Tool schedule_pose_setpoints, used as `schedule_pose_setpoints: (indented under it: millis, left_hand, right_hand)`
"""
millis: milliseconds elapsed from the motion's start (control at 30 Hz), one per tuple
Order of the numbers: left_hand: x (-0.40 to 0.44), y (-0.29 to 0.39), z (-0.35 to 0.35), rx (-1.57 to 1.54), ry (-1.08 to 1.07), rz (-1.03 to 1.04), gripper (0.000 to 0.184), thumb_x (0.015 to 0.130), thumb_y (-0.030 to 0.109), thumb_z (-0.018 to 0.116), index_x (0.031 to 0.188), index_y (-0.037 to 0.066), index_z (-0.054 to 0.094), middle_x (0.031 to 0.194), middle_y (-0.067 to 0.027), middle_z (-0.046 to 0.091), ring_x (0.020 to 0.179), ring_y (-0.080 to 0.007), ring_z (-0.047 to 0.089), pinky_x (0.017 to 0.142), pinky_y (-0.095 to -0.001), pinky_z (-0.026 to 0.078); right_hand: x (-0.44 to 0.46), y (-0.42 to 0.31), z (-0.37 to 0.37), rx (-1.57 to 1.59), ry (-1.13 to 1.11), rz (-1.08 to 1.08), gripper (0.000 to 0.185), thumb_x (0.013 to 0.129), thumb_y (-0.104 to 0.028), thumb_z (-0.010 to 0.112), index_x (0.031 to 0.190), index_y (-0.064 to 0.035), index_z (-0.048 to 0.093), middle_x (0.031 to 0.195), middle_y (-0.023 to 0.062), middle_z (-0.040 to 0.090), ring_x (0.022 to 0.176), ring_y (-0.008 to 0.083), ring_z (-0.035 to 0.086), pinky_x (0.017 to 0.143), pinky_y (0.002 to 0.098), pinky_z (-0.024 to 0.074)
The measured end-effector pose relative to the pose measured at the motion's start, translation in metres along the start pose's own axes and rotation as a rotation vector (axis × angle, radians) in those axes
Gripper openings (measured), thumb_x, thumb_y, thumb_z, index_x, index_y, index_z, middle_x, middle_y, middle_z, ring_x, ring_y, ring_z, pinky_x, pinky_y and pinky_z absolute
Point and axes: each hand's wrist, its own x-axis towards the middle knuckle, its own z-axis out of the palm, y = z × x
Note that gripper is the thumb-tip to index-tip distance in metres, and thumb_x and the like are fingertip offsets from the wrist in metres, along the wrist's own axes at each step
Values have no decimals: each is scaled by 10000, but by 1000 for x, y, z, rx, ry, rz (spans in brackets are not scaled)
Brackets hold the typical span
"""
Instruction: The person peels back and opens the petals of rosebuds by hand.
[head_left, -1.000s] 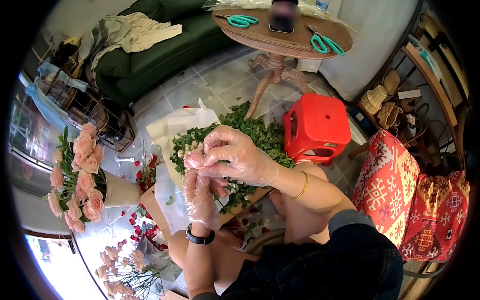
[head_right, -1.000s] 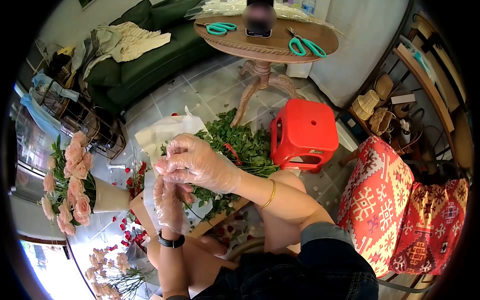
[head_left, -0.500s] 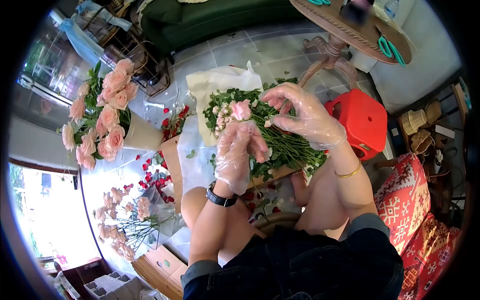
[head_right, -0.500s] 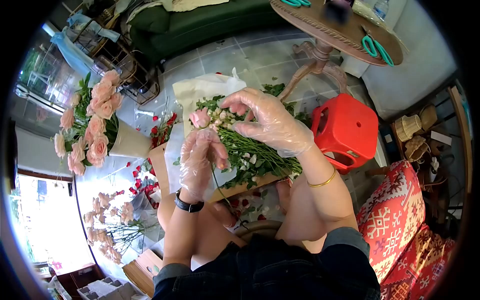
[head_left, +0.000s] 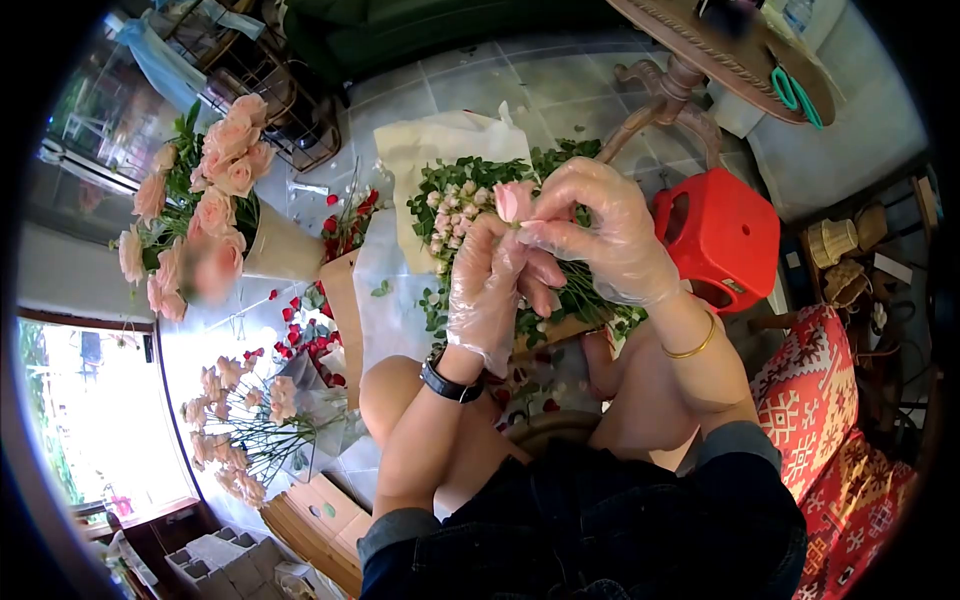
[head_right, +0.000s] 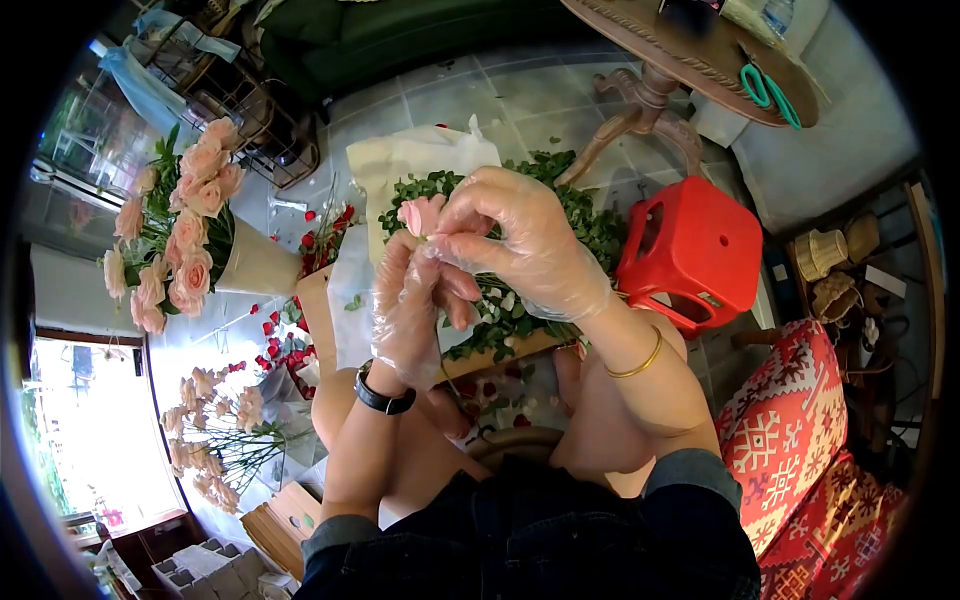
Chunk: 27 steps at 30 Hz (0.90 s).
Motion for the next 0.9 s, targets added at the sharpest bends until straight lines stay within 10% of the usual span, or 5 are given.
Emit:
schedule_pose_setpoints:
  millis: [267, 433, 667, 900]
  left_hand:
    - [-2, 5, -5, -101, 1, 95, 257, 929, 307, 423, 867, 59, 401, 654, -123, 591, 415, -140, 505, 402, -210, 422]
    - [-2, 12, -10, -50, 12, 154, 272, 938, 308, 399, 892, 44, 443, 634, -95, 566, 452, -117, 483, 430, -204, 395]
    - [-1, 5, -9, -78, 17, 68, 227, 942, 256, 399, 916, 38, 455, 626, -72, 542, 445, -90, 436, 425, -197, 369]
    - [-1, 0, -4, -62, -13, 175, 191, 937, 227, 420, 896, 41, 436, 641, -63, 540, 452, -85, 438, 454, -202, 419]
  right_hand:
    - [-4, 2, -7, 670, 288, 180, 88, 789, -42, 637, 840, -12, 572, 780, -12, 574, 725, 60, 522, 650, 194, 430]
    - [-2, 11, -11, 378, 72, 324, 241, 786, -37, 611, 1017, -63, 547, 843, -17, 547, 768, 50, 500, 693, 202, 418]
    - [0, -7, 0, 93, 131, -132, 268, 711, -91, 675, 961, -78, 580, 830, 16, 535, 679, 121, 478, 629, 227, 403]
    - [-3, -4, 7, 161, 172, 7, 277, 660, -128, 730, 874, -74, 563, 818, 14, 522, 682, 120, 451, 615, 240, 389]
